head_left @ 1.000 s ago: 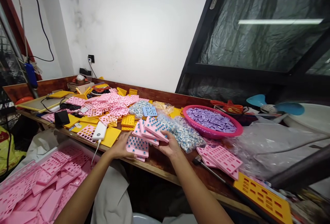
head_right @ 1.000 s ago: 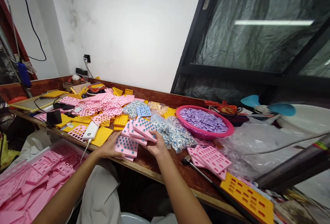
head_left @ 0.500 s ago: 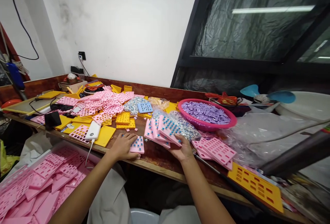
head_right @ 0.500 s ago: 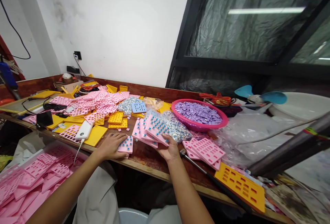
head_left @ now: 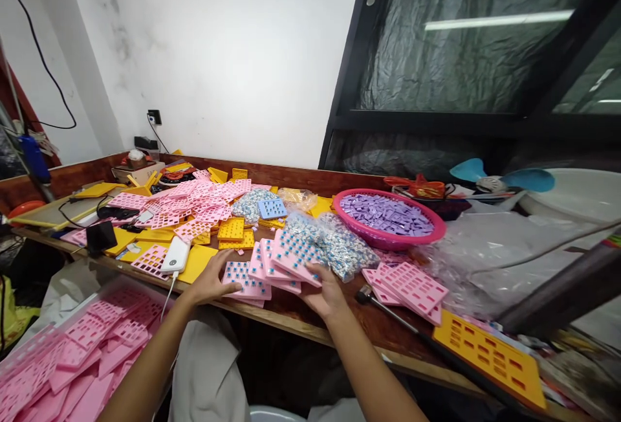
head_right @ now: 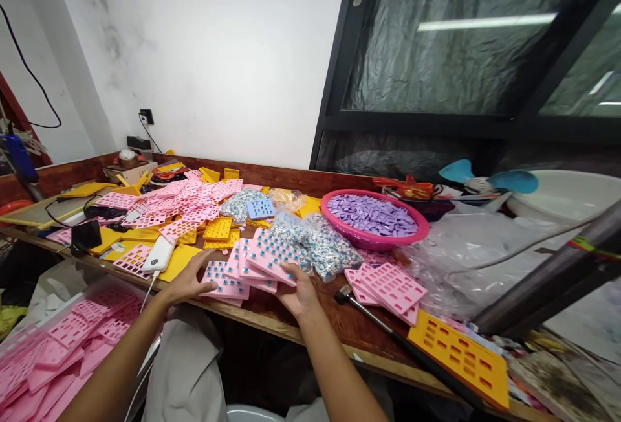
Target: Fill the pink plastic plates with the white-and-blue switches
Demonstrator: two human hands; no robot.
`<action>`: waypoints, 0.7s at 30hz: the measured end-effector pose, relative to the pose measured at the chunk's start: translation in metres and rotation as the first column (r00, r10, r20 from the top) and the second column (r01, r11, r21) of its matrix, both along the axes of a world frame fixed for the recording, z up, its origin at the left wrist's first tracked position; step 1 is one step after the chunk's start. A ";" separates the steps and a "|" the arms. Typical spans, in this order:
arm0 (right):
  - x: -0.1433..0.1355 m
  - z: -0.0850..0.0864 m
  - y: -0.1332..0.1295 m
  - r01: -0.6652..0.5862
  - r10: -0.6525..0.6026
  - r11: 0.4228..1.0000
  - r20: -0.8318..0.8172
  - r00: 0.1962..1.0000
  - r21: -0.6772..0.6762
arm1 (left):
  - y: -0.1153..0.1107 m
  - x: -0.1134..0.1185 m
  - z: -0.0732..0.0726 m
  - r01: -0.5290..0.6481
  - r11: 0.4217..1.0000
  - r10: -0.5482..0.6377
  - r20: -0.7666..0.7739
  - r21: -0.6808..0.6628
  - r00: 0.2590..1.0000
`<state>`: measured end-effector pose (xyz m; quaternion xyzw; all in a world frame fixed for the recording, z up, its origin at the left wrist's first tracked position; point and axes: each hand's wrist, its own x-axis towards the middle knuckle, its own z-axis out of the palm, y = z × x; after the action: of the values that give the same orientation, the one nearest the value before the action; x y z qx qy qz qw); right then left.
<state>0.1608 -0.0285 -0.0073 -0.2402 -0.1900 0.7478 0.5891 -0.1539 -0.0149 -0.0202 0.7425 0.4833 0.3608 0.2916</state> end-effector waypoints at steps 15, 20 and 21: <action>-0.072 0.026 0.004 -0.162 0.230 0.970 0.459 0.858 -0.184 | -0.014 0.024 0.001 0.013 0.978 0.096 0.507 -0.208 0.857; -0.076 0.018 0.008 -0.273 0.319 0.947 0.417 0.851 -0.167 | -0.013 0.023 0.005 0.021 0.976 0.111 0.573 -0.219 0.812; -0.076 0.015 0.011 -0.300 0.342 0.940 0.406 0.848 -0.164 | -0.012 0.024 0.005 0.008 0.975 0.124 0.576 -0.222 0.808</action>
<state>0.0847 -0.0176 0.0077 -0.3907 -0.3168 0.7725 0.3875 -0.1295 -0.0267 -0.0153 0.5440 0.4284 0.5265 0.4933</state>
